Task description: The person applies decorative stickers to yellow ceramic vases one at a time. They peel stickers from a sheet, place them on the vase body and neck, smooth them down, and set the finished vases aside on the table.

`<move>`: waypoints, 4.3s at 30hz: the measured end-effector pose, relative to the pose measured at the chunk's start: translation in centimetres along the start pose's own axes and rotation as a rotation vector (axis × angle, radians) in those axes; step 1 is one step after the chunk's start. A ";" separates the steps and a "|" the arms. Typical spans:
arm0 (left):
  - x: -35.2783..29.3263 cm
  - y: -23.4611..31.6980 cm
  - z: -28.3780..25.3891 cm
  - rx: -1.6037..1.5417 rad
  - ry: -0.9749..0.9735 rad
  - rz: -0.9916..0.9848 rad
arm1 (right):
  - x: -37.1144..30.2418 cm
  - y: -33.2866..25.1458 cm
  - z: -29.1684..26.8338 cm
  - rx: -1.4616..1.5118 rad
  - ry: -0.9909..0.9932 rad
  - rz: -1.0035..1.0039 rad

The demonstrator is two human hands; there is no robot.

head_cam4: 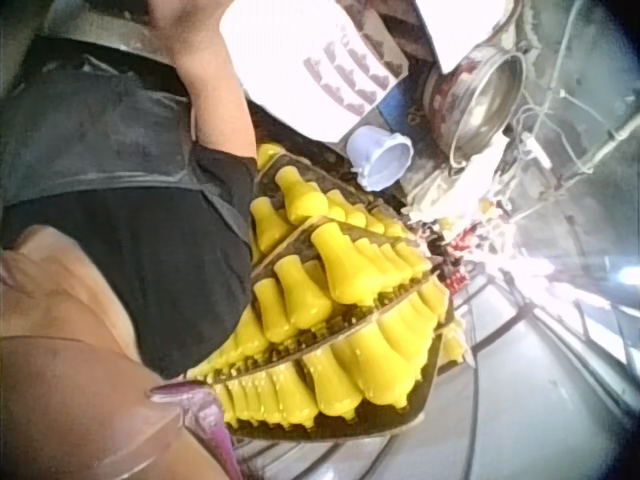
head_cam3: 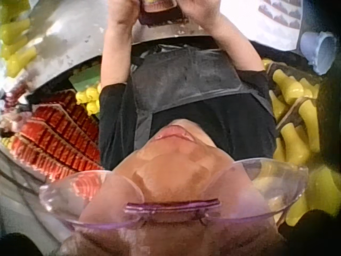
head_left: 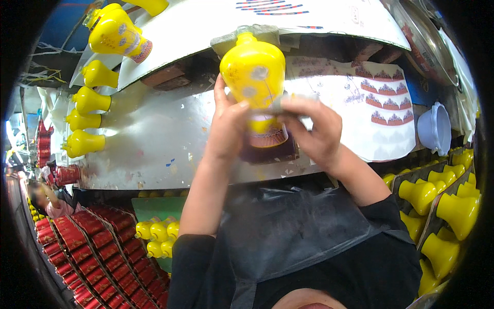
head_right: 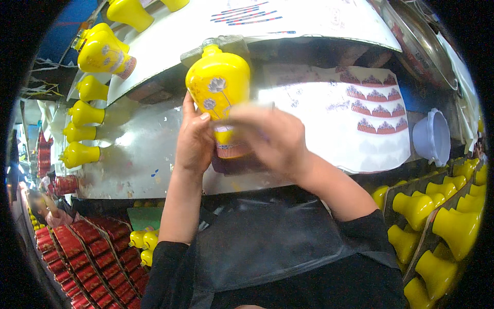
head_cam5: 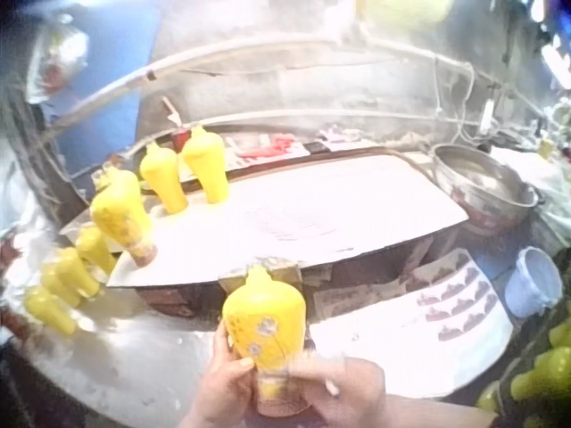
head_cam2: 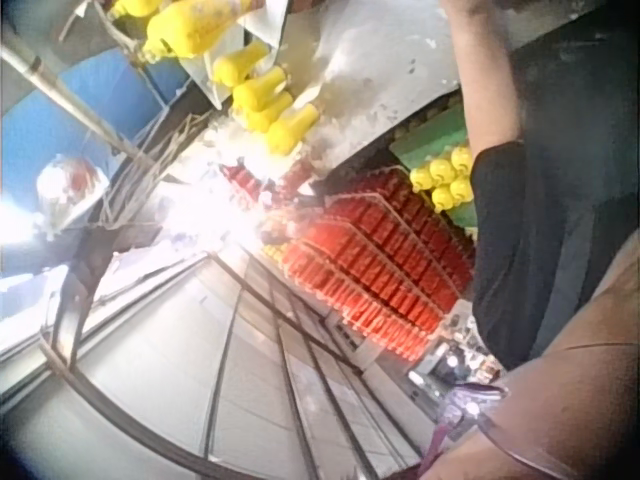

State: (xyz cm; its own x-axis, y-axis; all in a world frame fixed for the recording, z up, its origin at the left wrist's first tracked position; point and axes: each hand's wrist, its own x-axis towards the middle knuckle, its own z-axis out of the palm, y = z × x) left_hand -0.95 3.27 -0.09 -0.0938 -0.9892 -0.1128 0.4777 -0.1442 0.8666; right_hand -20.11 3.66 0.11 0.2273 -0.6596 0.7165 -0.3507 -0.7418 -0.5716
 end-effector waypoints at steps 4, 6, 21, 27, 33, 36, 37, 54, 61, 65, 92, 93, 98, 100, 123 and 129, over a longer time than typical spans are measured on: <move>-0.8 0.7 0.5 0.239 0.026 0.042 | 4.1 2.2 -0.7 -0.030 0.126 0.168; -0.9 0.9 0.4 0.428 0.083 0.079 | 5.6 2.4 -1.7 0.090 0.138 0.227; 5.8 1.1 1.2 0.883 0.235 0.725 | 8.3 2.5 -1.0 -0.267 -0.325 -0.013; 5.3 0.4 0.4 0.492 0.157 0.540 | 8.5 1.5 -1.7 -0.189 -0.396 0.166; 4.6 0.1 0.7 0.583 0.180 0.461 | 8.9 1.6 -1.6 -0.293 -0.496 0.076; 4.4 0.4 1.1 0.292 0.126 0.381 | 8.9 1.4 -1.7 -0.274 -0.484 0.207; 4.1 0.4 1.3 0.155 0.107 0.335 | 8.8 1.3 -1.7 -0.262 -0.405 0.254; 6.1 1.7 1.5 0.748 0.260 0.634 | 7.7 1.0 0.7 -0.066 -0.229 0.475; 5.9 1.7 1.3 0.726 0.239 0.621 | 8.0 0.5 1.0 -0.126 -0.229 0.471; 5.9 1.6 1.2 0.704 0.246 0.601 | 7.9 0.5 1.1 -0.136 -0.208 0.449; 1.3 -4.2 -4.2 0.669 -0.146 0.415 | 3.5 0.4 0.2 -0.067 -0.428 0.604; 1.2 -4.2 -4.1 0.671 -0.131 0.408 | 3.4 0.5 0.0 -0.068 -0.440 0.609; 1.1 -3.6 -3.4 0.455 -0.168 0.345 | 3.1 0.8 -0.2 -0.017 -0.428 0.629; 1.0 -3.4 -3.1 0.402 -0.153 0.340 | 3.0 1.2 -0.4 0.104 -0.441 0.728; 0.9 -1.8 -2.9 0.501 -0.067 0.377 | 4.3 1.4 -2.2 0.121 -0.409 0.676; 2.2 -1.3 -2.8 0.902 0.028 0.645 | 7.9 1.2 -1.9 -0.268 -0.352 -0.022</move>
State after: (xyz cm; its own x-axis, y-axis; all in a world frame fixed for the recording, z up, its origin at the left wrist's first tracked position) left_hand 0.71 1.19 -2.81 -0.0312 -0.8734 0.4861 -0.3823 0.4597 0.8016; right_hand -20.42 -2.22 5.83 0.5166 -0.6795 0.5210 -0.5550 -0.7290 -0.4006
